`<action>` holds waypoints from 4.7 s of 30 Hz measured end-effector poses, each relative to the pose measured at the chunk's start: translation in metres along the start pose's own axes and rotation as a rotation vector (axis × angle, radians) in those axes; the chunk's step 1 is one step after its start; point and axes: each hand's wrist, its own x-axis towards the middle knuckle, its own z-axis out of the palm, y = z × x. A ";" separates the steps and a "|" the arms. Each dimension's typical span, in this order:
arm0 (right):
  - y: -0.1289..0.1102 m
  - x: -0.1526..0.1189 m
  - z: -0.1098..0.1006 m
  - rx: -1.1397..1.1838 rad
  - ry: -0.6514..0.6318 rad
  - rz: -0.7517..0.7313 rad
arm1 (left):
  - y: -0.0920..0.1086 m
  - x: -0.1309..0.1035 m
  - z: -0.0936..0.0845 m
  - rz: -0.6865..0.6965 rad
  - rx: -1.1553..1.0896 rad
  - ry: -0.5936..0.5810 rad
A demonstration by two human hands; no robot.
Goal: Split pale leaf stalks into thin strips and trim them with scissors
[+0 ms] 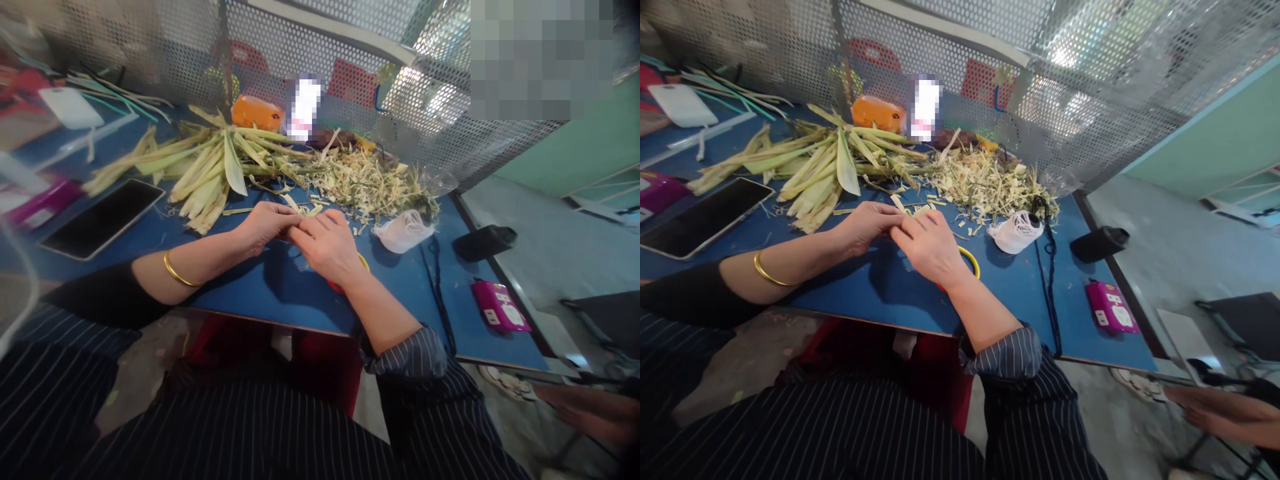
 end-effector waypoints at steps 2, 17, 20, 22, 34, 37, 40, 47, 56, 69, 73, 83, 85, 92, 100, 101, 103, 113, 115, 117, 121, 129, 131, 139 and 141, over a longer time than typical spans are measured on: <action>-0.003 0.001 0.004 -0.108 -0.032 -0.064 | -0.002 0.000 0.000 -0.004 -0.015 -0.008; -0.011 -0.007 0.005 -0.122 0.081 -0.160 | 0.004 0.000 -0.005 -0.052 -0.130 -0.021; -0.012 -0.007 0.005 -0.088 0.120 -0.221 | 0.004 0.000 -0.005 -0.075 -0.145 -0.018; -0.012 -0.006 0.006 -0.035 0.150 -0.223 | 0.005 0.002 -0.006 -0.059 -0.128 -0.011; 0.005 -0.001 0.004 0.683 -0.001 0.669 | 0.013 0.003 -0.010 0.026 0.043 0.008; 0.005 0.000 0.008 0.814 -0.017 0.697 | 0.014 0.001 -0.011 0.029 0.114 -0.052; 0.005 0.000 0.009 0.853 -0.008 0.702 | 0.015 -0.001 -0.012 -0.009 0.138 -0.116; 0.007 -0.001 0.002 0.681 -0.018 0.669 | 0.016 -0.002 -0.007 -0.048 0.110 -0.149; 0.017 -0.001 -0.003 0.959 -0.049 0.821 | 0.019 -0.005 -0.006 -0.046 0.125 -0.108; 0.008 0.000 0.016 1.043 0.174 0.900 | 0.008 -0.007 -0.004 -0.230 0.127 -0.359; 0.008 -0.002 0.018 0.995 0.224 0.929 | 0.007 -0.007 -0.002 -0.178 0.129 -0.313; 0.009 -0.002 0.016 1.000 0.344 1.038 | 0.015 -0.016 0.002 0.124 0.339 -0.227; 0.011 -0.002 0.015 1.047 0.333 1.013 | 0.013 -0.013 0.001 0.096 0.292 -0.227; 0.016 -0.001 0.011 1.203 0.321 1.035 | 0.012 -0.005 -0.002 0.036 0.103 -0.108; 0.015 0.001 0.003 1.221 0.141 0.865 | 0.014 -0.011 -0.002 0.030 0.277 -0.310; 0.014 0.001 0.005 1.234 0.136 0.863 | 0.013 -0.012 -0.001 0.017 0.280 -0.340; 0.011 0.002 0.008 1.236 0.174 0.872 | 0.010 -0.012 0.000 -0.004 0.254 -0.366; 0.007 0.001 0.010 1.094 0.260 0.890 | 0.013 -0.021 0.011 0.073 0.376 -0.283; 0.006 0.000 0.011 1.058 0.292 0.906 | 0.015 -0.021 0.011 0.080 0.392 -0.285; 0.004 0.001 0.012 1.035 0.307 0.927 | 0.015 -0.021 0.010 0.089 0.398 -0.310; 0.009 0.001 0.012 1.069 0.311 0.873 | 0.012 -0.021 0.008 0.071 0.352 -0.330; 0.029 -0.001 -0.002 1.216 0.168 0.964 | 0.014 -0.013 0.002 -0.006 0.145 -0.143; 0.027 -0.002 -0.001 1.185 0.100 0.922 | 0.014 -0.011 0.000 -0.019 0.136 -0.138; 0.020 -0.004 0.009 0.937 0.153 0.850 | 0.011 -0.013 -0.001 0.026 0.228 -0.256; 0.019 -0.004 0.009 0.855 0.179 0.861 | 0.011 -0.013 0.000 0.045 0.256 -0.259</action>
